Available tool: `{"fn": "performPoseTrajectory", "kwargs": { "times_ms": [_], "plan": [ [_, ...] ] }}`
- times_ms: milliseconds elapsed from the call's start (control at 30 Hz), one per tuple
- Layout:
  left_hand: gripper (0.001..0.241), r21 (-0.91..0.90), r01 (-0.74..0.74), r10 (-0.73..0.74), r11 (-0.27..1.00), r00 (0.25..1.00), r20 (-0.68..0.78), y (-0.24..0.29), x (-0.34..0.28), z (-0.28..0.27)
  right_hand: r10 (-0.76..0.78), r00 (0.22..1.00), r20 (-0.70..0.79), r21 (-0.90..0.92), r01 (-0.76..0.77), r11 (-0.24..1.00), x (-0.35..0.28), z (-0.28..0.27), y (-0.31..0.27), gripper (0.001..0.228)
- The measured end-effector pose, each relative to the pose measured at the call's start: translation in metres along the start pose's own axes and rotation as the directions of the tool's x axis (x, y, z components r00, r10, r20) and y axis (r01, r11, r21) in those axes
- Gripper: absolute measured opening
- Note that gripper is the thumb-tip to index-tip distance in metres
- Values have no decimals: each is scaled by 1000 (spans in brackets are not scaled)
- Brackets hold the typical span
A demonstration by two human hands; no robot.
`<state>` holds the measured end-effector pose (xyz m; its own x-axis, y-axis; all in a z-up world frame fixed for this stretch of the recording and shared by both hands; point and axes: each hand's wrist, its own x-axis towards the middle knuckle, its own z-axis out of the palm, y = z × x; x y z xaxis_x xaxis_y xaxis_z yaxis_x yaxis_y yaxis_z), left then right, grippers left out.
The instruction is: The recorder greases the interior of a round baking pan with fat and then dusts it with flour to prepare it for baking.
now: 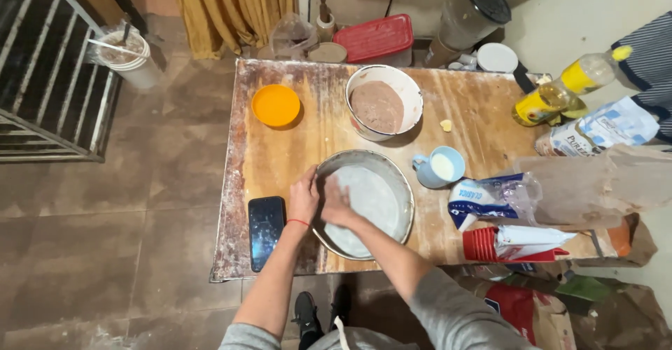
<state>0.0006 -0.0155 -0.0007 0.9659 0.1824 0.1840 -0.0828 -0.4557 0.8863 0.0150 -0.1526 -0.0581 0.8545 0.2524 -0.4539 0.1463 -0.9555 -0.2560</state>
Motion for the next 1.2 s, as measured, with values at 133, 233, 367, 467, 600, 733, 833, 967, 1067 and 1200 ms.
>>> {"fn": "performPoseTrajectory", "kwargs": {
  "times_ms": [133, 233, 367, 467, 600, 733, 833, 967, 1067, 1200],
  "plan": [
    [31, 0, 10, -10, 1000, 1000, -9, -1, -2, 6, -329, 926, 185, 197, 293, 936, -41, -7, 3, 83],
    [33, 22, 0, 1, 1000, 1000, -18, -7, 0, 5, -449, 772, 450, -226, 585, 779, -24, -12, 22, 56],
    [37, 36, 0, 0, 999, 1000, -1, 5, 3, 1, -361, 891, 275, -473, 453, 756, 7, -30, 54, 75],
    [37, 51, 2, -3, 999, 1000, 6, 11, -5, -3, -256, 955, 150, -702, 285, 653, 11, -28, 95, 64],
    [41, 85, -51, 52, 995, 999, -13, 0, -3, 4, -27, 913, 408, -670, 319, 670, -33, -114, 102, 32],
    [42, 100, -62, 64, 993, 998, -13, 11, -2, -2, -128, 828, 546, -680, 527, 510, -46, -150, 132, 22],
    [42, 126, -29, 28, 992, 1000, 10, 16, -2, -3, -261, 706, 659, -635, 707, 311, -65, -150, 144, 19],
    [41, 138, 4, -1, 990, 1000, -16, 14, -5, 0, -198, 688, 698, -561, 697, 446, -113, -142, 111, 18],
    [37, 137, 57, -49, 989, 997, -61, 17, -6, 3, -100, 654, 749, -444, 610, 657, -133, -135, 80, 25],
    [31, 115, 55, -42, 992, 992, -115, 10, -8, 9, -318, 588, 744, 45, 431, 901, -106, -67, 86, 64]
  ]
}}
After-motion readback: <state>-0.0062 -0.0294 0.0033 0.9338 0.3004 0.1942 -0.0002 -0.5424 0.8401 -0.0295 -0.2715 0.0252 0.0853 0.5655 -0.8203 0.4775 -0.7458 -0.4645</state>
